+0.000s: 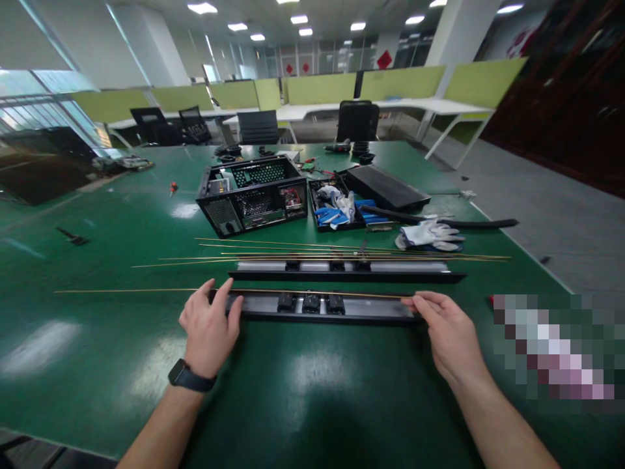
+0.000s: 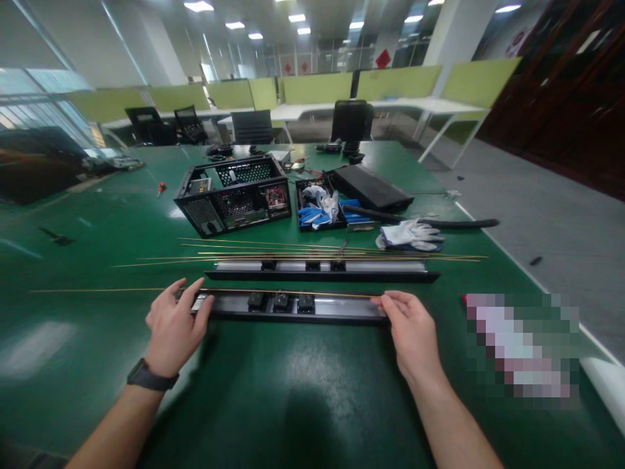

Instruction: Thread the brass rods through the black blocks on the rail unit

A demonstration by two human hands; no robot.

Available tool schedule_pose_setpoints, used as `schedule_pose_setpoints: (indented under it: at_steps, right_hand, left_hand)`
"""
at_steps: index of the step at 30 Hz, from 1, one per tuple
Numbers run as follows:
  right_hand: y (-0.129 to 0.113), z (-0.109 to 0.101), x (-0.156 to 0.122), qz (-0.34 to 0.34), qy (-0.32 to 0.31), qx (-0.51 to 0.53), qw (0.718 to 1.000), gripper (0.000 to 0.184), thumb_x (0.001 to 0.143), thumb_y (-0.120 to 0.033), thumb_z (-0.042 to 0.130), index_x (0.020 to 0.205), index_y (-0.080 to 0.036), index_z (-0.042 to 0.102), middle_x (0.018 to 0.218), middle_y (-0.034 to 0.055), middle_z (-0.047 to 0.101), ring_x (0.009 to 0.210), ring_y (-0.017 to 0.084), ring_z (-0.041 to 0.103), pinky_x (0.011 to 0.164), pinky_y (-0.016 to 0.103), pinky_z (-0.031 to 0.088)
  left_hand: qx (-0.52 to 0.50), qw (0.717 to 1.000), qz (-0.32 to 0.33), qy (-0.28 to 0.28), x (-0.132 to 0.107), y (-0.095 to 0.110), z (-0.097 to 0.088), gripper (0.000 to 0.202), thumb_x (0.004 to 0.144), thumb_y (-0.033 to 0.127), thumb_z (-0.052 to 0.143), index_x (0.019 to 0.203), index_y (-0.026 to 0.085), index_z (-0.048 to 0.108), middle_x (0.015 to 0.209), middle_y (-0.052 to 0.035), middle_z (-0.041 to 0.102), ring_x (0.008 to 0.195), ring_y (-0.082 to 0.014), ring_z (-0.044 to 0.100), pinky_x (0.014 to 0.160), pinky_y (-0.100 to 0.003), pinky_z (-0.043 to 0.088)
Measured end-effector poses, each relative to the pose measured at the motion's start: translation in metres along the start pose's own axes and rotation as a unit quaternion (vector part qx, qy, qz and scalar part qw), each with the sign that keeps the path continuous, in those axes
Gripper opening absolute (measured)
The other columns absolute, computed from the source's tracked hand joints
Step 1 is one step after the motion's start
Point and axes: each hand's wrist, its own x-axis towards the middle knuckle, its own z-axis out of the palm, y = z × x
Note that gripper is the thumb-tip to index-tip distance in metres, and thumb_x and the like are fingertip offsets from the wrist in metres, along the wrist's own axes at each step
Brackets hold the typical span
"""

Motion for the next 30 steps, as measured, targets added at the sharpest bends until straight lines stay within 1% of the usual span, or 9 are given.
schedule_pose_setpoints:
  at_steps: [1,3,5,7,11,14,21,26,30]
  right_hand:
    - [-0.001,0.0,-0.001,0.002,0.001,0.0,1.0,0.049,0.066,-0.049,0.092,0.098,-0.019,0.071,0.09,0.0081,0.078,0.085,0.02,0.072,0.086,0.033,0.056]
    - [-0.003,0.0,-0.002,0.009,0.004,0.002,1.0,0.049,0.065,-0.048,0.092,0.098,-0.019,0.071,0.09,0.0078,0.078,0.084,0.019,0.071,0.086,0.032,0.055]
    - [-0.004,-0.001,-0.002,0.017,0.007,0.005,1.0,0.049,0.065,-0.047,0.092,0.098,-0.019,0.071,0.09,0.0074,0.078,0.084,0.019,0.071,0.085,0.031,0.055]
    - [-0.004,-0.003,-0.001,0.015,0.011,0.009,1.0,0.046,0.065,-0.045,0.092,0.098,-0.019,0.071,0.089,0.0068,0.078,0.083,0.018,0.071,0.083,0.031,0.055]
    - [-0.003,-0.01,0.005,0.004,0.036,0.017,0.999,0.042,0.066,-0.04,0.091,0.096,-0.019,0.071,0.088,0.0052,0.078,0.08,0.017,0.069,0.072,0.026,0.052]
    - [-0.001,-0.015,0.008,0.012,0.042,0.016,0.999,0.041,0.067,-0.038,0.089,0.097,-0.019,0.071,0.089,0.0046,0.078,0.079,0.014,0.068,0.067,0.022,0.048]
    - [0.0,-0.016,0.008,0.012,0.038,0.018,0.999,0.038,0.07,-0.039,0.088,0.097,-0.019,0.069,0.09,0.0042,0.077,0.08,0.013,0.067,0.066,0.02,0.046]
    - [0.002,-0.018,0.011,0.007,0.044,0.031,0.999,0.042,0.067,-0.039,0.09,0.098,-0.019,0.068,0.09,0.0044,0.077,0.079,0.014,0.067,0.064,0.02,0.047]
    - [0.003,-0.019,0.013,0.011,0.05,0.038,0.998,0.043,0.066,-0.039,0.09,0.097,-0.019,0.068,0.09,0.006,0.077,0.08,0.015,0.067,0.062,0.02,0.047]
  left_hand:
    - [-0.005,1.0,0.001,0.002,-0.001,-0.007,0.004,0.043,0.103,0.041,0.05,0.136,0.017,0.067,0.14,-0.0229,0.057,0.129,-0.038,0.055,0.101,-0.055,0.047]
    - [-0.024,0.999,0.033,0.011,-0.001,-0.017,0.011,0.042,0.104,0.033,0.047,0.133,0.012,0.068,0.132,-0.0234,0.06,0.127,-0.0357,0.056,0.107,-0.054,0.045]
    - [-0.032,0.998,0.041,0.029,-0.001,-0.022,0.016,0.039,0.103,0.027,0.046,0.131,0.011,0.069,0.128,-0.0228,0.062,0.125,-0.0348,0.057,0.109,-0.054,0.045]
    - [-0.043,0.997,0.042,0.044,-0.001,-0.023,0.019,0.038,0.103,0.021,0.044,0.128,0.011,0.07,0.128,-0.0223,0.062,0.123,-0.0344,0.058,0.108,-0.055,0.047]
    - [-0.071,0.994,0.073,0.048,-0.005,-0.015,0.019,0.038,0.1,0.015,0.045,0.128,0.015,0.07,0.129,-0.0198,0.062,0.123,-0.0328,0.058,0.107,-0.054,0.049]
    - [-0.087,0.991,0.089,0.047,-0.008,-0.005,0.018,0.037,0.099,0.014,0.047,0.128,0.016,0.07,0.132,-0.0197,0.059,0.125,-0.0329,0.057,0.108,-0.053,0.05]
    - [-0.124,0.985,0.117,0.027,-0.011,0.015,0.018,0.039,0.099,0.012,0.048,0.132,0.017,0.067,0.138,-0.0195,0.056,0.128,-0.0329,0.055,0.11,-0.054,0.049]
    - [-0.142,0.979,0.146,0.019,-0.012,0.025,0.017,0.039,0.099,0.011,0.049,0.134,0.018,0.065,0.14,-0.0187,0.056,0.126,-0.0315,0.055,0.109,-0.053,0.049]
    - [-0.147,0.978,0.151,0.007,-0.008,0.033,0.018,0.039,0.1,0.016,0.051,0.136,0.019,0.064,0.142,-0.0184,0.056,0.13,-0.0324,0.053,0.111,-0.054,0.047]
